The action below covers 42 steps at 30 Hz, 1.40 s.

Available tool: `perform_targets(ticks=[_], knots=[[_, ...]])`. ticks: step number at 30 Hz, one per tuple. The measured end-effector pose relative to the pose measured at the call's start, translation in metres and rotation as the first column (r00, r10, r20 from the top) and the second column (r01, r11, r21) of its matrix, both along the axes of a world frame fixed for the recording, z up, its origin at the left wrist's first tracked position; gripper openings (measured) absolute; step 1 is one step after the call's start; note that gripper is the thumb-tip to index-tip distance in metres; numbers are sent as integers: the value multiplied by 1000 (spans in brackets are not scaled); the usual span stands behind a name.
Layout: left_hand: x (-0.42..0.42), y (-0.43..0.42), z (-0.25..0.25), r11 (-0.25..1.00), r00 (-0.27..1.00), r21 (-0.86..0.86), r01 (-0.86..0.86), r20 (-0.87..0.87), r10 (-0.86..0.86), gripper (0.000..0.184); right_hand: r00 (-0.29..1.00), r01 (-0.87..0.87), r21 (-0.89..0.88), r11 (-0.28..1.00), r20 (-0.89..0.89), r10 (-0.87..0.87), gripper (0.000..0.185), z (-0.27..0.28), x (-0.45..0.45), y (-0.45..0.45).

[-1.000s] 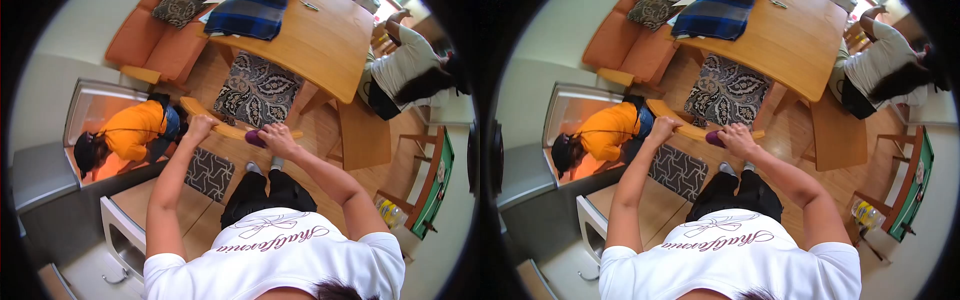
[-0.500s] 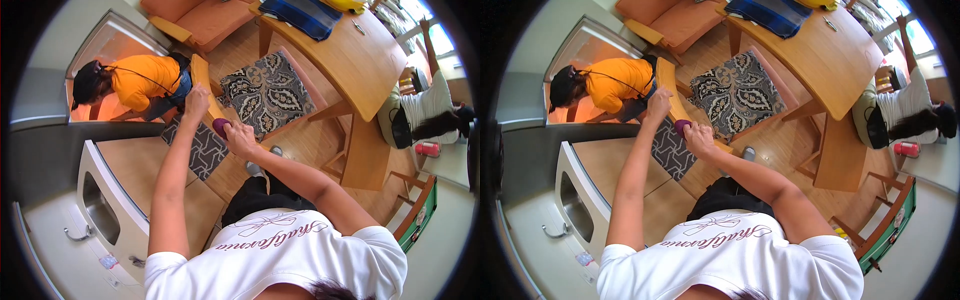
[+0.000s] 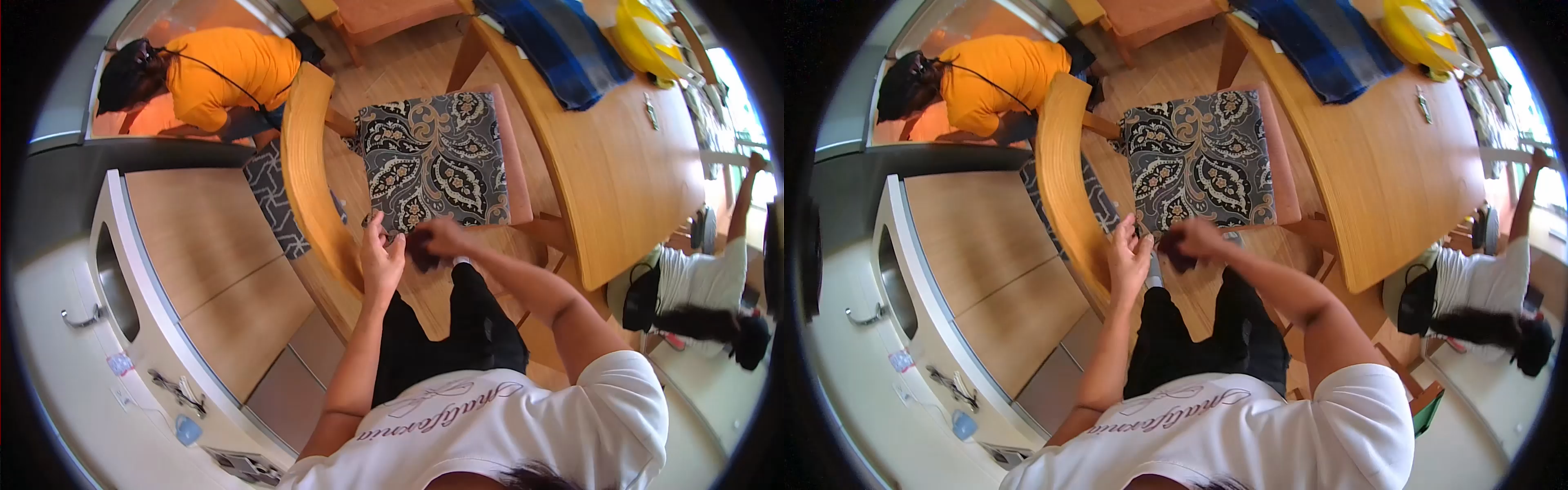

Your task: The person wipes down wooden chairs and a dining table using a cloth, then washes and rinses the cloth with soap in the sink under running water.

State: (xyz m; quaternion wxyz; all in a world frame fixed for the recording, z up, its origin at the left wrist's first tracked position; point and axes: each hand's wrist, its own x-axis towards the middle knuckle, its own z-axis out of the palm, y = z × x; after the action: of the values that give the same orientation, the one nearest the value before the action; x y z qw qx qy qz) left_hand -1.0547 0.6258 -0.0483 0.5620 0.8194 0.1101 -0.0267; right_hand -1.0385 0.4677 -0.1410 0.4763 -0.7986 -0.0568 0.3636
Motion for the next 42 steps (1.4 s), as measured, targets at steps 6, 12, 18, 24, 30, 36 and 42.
perform_targets(ticks=[6,12,18,24,30,36,42], knots=[[-25,-44,-111,880,872,-286,-379,-428,236,42,599,588,91,804,618,-509,37,-97,169,-103],[-78,-60,-181,712,611,-218,-668,-707,356,38,576,171,-187,967,815,56,35,-170,110,-73],[-84,-30,-211,734,696,-114,-670,-442,566,31,907,-318,532,785,-69,415,37,-143,-125,-48],[-43,-86,-275,250,512,-492,-834,-859,16,47,854,516,90,852,20,-519,37,-112,-101,-116],[-1,-122,-248,7,521,-521,-854,-854,6,51,360,854,89,513,611,-705,36,-138,-58,-160],[56,-66,-130,-851,870,-470,-237,-493,30,36,440,805,-277,525,872,-215,43,-205,12,-143],[76,-59,-59,-984,886,-155,89,-438,150,46,345,747,-41,664,877,-335,44,-200,185,-31]])
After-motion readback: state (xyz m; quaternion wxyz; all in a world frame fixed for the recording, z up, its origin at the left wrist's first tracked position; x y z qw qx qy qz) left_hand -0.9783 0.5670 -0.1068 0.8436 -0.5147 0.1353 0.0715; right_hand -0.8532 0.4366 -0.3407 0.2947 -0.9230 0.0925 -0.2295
